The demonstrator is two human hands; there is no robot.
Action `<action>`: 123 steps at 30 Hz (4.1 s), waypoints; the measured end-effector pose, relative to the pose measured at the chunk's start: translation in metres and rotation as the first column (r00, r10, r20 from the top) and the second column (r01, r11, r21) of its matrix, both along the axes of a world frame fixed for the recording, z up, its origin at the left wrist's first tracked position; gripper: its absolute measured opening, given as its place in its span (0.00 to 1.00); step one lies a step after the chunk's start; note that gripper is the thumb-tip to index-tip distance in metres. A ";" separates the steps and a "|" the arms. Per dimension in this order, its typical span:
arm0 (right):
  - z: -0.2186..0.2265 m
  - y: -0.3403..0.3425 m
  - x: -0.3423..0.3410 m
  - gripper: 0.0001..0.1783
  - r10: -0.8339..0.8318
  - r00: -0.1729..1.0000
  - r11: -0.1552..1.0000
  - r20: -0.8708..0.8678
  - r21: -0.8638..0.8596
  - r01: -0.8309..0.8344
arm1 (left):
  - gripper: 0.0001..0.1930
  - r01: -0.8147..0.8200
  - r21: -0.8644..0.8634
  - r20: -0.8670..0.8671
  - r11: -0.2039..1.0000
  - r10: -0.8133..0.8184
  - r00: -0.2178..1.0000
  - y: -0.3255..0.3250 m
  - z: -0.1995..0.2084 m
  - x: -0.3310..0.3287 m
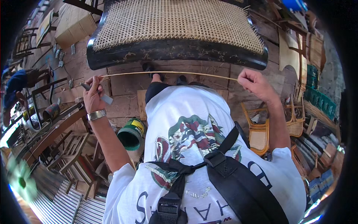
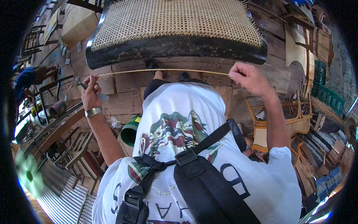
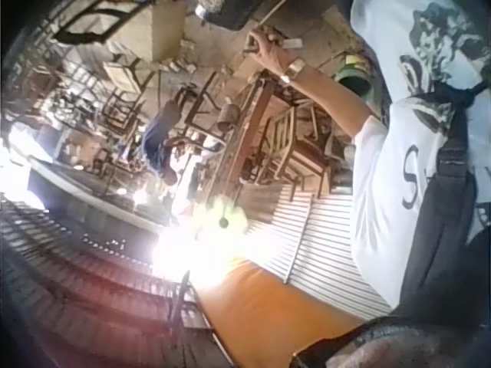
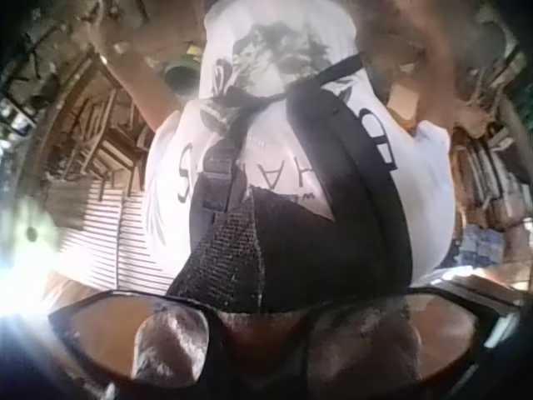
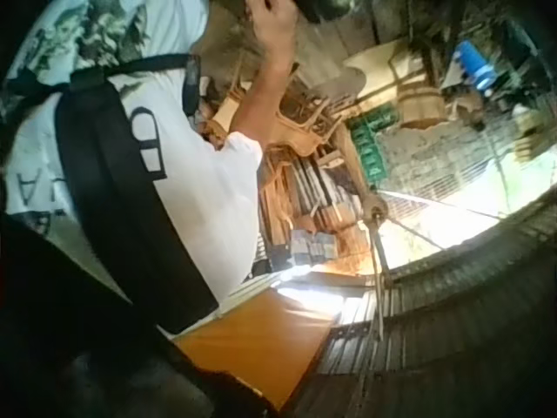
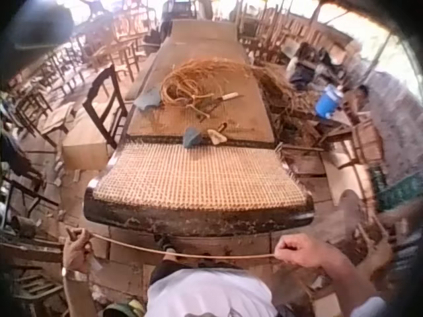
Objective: Repairing a woven cane chair seat by threading and securing cane strips.
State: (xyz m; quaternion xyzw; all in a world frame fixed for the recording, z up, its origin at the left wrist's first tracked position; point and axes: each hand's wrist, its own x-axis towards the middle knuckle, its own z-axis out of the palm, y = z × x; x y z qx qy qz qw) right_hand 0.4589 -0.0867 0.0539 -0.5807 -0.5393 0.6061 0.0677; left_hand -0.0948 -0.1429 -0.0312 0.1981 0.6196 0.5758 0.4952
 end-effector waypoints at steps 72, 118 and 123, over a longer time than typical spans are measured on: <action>-0.070 0.111 -0.154 0.12 -0.239 0.970 0.905 0.035 0.370 0.209 | 0.11 0.703 -0.692 -0.549 0.164 -0.752 -0.364 0.226 0.053 0.176; -0.070 0.117 -0.152 0.12 -0.203 0.978 0.956 0.036 0.222 0.191 | 0.12 0.687 -0.712 -0.440 -0.145 -0.670 -0.597 0.261 0.017 0.188; -0.070 0.113 -0.157 0.11 -0.228 0.971 0.950 0.074 0.234 0.205 | 0.13 0.748 -0.661 -0.513 0.066 -0.768 -0.385 0.230 0.023 0.180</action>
